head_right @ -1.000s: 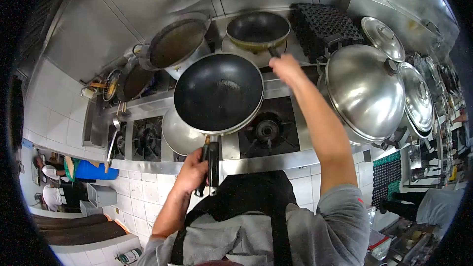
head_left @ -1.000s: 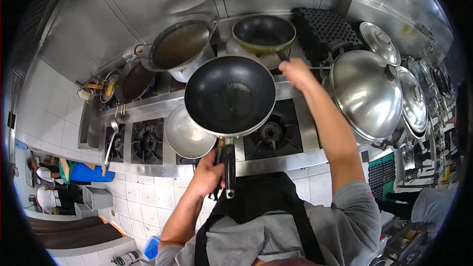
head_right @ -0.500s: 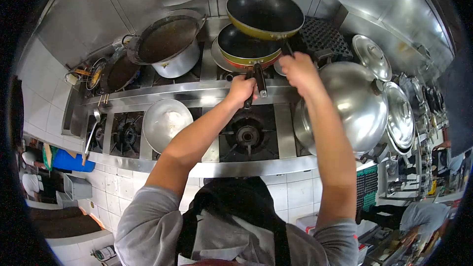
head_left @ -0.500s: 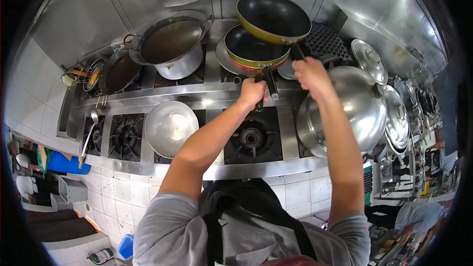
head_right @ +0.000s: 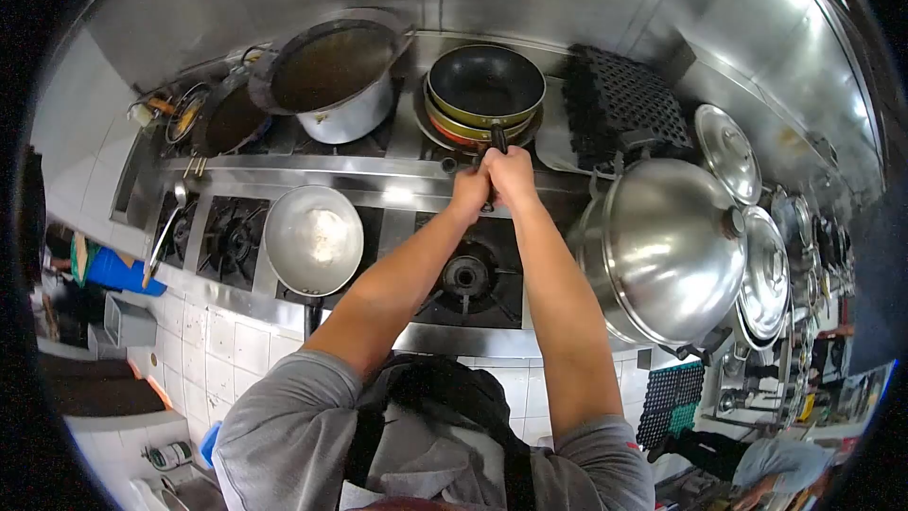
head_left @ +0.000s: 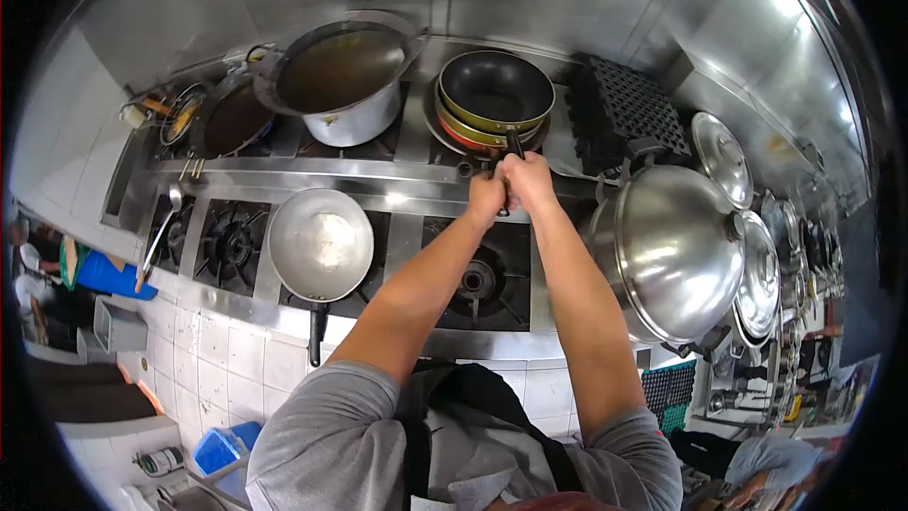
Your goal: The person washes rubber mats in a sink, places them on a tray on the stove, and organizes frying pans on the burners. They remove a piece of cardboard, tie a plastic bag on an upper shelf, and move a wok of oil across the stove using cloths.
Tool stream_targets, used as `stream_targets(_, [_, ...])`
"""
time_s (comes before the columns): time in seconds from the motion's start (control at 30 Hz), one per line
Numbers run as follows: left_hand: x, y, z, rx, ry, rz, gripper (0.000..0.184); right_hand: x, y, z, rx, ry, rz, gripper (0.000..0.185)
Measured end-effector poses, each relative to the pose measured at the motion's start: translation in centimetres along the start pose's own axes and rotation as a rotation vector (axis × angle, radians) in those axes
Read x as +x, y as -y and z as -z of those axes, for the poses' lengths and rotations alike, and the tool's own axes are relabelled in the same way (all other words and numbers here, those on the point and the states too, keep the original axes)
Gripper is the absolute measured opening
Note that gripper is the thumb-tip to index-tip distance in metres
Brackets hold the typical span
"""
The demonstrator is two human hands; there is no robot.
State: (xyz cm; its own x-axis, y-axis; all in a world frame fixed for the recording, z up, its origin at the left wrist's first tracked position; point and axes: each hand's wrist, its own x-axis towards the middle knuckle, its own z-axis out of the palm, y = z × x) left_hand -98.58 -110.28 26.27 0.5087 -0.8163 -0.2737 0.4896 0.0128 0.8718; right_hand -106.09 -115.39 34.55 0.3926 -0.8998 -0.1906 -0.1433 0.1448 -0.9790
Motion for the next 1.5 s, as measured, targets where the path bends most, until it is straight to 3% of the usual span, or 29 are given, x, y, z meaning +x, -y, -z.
stream_targets(0.1, [-8.0, -0.4, 4.5, 0.043, 0.112, 0.129, 0.045, 1.1, -1.2, -0.4, -0.168, -0.022, 0.06, 0.019])
stream_targets(0.17, [-14.6, -0.7, 10.9, 0.183, 0.265, 0.26, 0.043, -0.3, -0.3, 0.1, -0.414, -0.022, 0.037, 0.034])
stream_targets(0.2, [-18.5, -0.8, 14.9, 0.16, 0.33, 0.226, 0.039, -1.5, -0.5, 0.3, -0.828, -0.174, 0.268, 0.049])
stream_targets(0.23, [-22.9, -3.2, 18.0, 0.25, 0.293, 0.334, 0.035, -7.3, 3.1, -0.9, -1.17, -0.26, 0.424, 0.055])
stream_targets(0.27, [-26.7, -5.2, 21.1, 0.363, 0.273, 0.363, 0.034, -11.4, 5.5, -2.0, -1.152, -0.24, 0.422, 0.051])
stream_targets(0.3, [-30.4, -6.6, 23.9, 0.383, 0.143, 0.436, 0.034, -13.9, 5.0, -3.0, -1.131, -0.318, 0.61, 0.045])
stream_targets(0.37, [-36.2, -8.2, 30.1, 0.487, -0.024, 0.47, 0.035, -17.0, 1.8, -5.7, -0.944, -0.062, 0.736, 0.041])
stream_targets(0.43, [-40.2, -9.2, 35.1, 0.606, -0.18, 0.401, 0.031, -19.8, -1.3, -10.1, -0.735, 0.619, 0.282, 0.038])
stream_targets(0.5, [-41.5, -7.4, 40.7, 0.712, -0.34, 0.317, 0.034, -19.8, -8.6, -14.5, -0.608, 1.039, -0.141, 0.037])
stream_targets(0.53, [-41.1, -6.1, 42.8, 0.712, -0.332, 0.307, 0.034, -20.1, -12.7, -17.4, -0.466, 1.038, -0.226, 0.037])
stream_targets(0.57, [-40.3, -4.6, 44.8, 0.934, -0.403, 0.147, 0.039, -21.0, -15.8, -20.1, -0.32, 1.025, -0.314, 0.038])
stream_targets(0.6, [-39.3, -2.5, 46.6, 1.147, -0.468, -0.025, 0.045, -22.2, -16.9, -22.3, -0.365, 1.072, -0.375, 0.039])
stream_targets(0.7, [-35.5, 5.5, 50.5, 1.336, -0.359, 0.183, 0.058, -25.8, -18.4, -27.5, -0.531, 1.273, -0.449, 0.049])
stream_targets(0.77, [-33.9, 7.3, 50.6, 1.164, -0.206, 0.355, 0.058, -28.1, -20.1, -29.2, -0.64, 1.259, -0.534, 0.057])
stream_targets(0.83, [-35.6, 5.7, 47.6, 0.907, -0.105, 0.182, 0.053, -30.3, -20.7, -30.3, -0.766, 1.008, -0.109, 0.063])
stream_targets(0.9, [-38.5, -3.5, 40.1, 0.754, 0.076, 0.104, 0.043, -32.5, -21.8, -30.3, -0.646, 0.556, 0.053, 0.063])
stream_targets(0.93, [-38.6, -5.2, 40.2, 0.755, 0.094, 0.103, 0.043, -32.8, -18.9, -29.9, -0.152, 0.547, -0.352, 0.052])
stream_targets(0.97, [-38.7, -6.3, 40.4, 0.699, 0.296, 0.126, 0.04, -32.4, -17.2, -28.9, -0.153, 0.533, -0.354, 0.052])
stream_targets(1.0, [-38.9, -7.2, 40.6, 0.634, 0.493, 0.148, 0.037, -31.9, -15.9, -27.4, -0.391, 0.559, -0.219, 0.043])
stream_targets(1.03, [-39.1, -8.5, 41.1, 0.628, 0.506, 0.15, 0.037, -32.1, -14.7, -25.6, -0.627, 0.579, -0.083, 0.034])
stream_targets(1.1, [-38.3, -11.1, 43.2, 0.499, 0.388, 0.369, 0.032, -33.2, -11.3, -21.0, -0.533, 0.62, -0.066, 0.022])
stream_targets(1.17, [-37.9, -8.9, 48.5, 0.951, 0.132, 0.248, 0.036, -34.3, -3.7, -16.5, -0.379, 0.602, -0.272, 0.028])
stream_targets(1.23, [-39.7, -8.2, 51.1, 1.514, -0.084, 0.155, 0.041, -35.3, 3.0, -12.2, -0.384, 0.502, -0.212, 0.028])
stream_targets(1.3, [-41.6, -5.6, 55.0, 1.686, -0.065, 0.353, 0.043, -35.1, 9.4, -8.4, -0.447, 0.42, -0.196, 0.026])
stream_targets(1.43, [-44.8, -0.1, 58.3, 1.406, 0.002, 0.305, 0.049, -28.6, 14.2, -2.6, -0.398, 0.248, -0.061, 0.03])
stream_targets(1.5, [-46.2, 1.6, 55.8, 0.965, -0.149, 0.55, 0.044, -22.3, 15.0, -0.7, -0.498, 0.245, 0.091, 0.03])
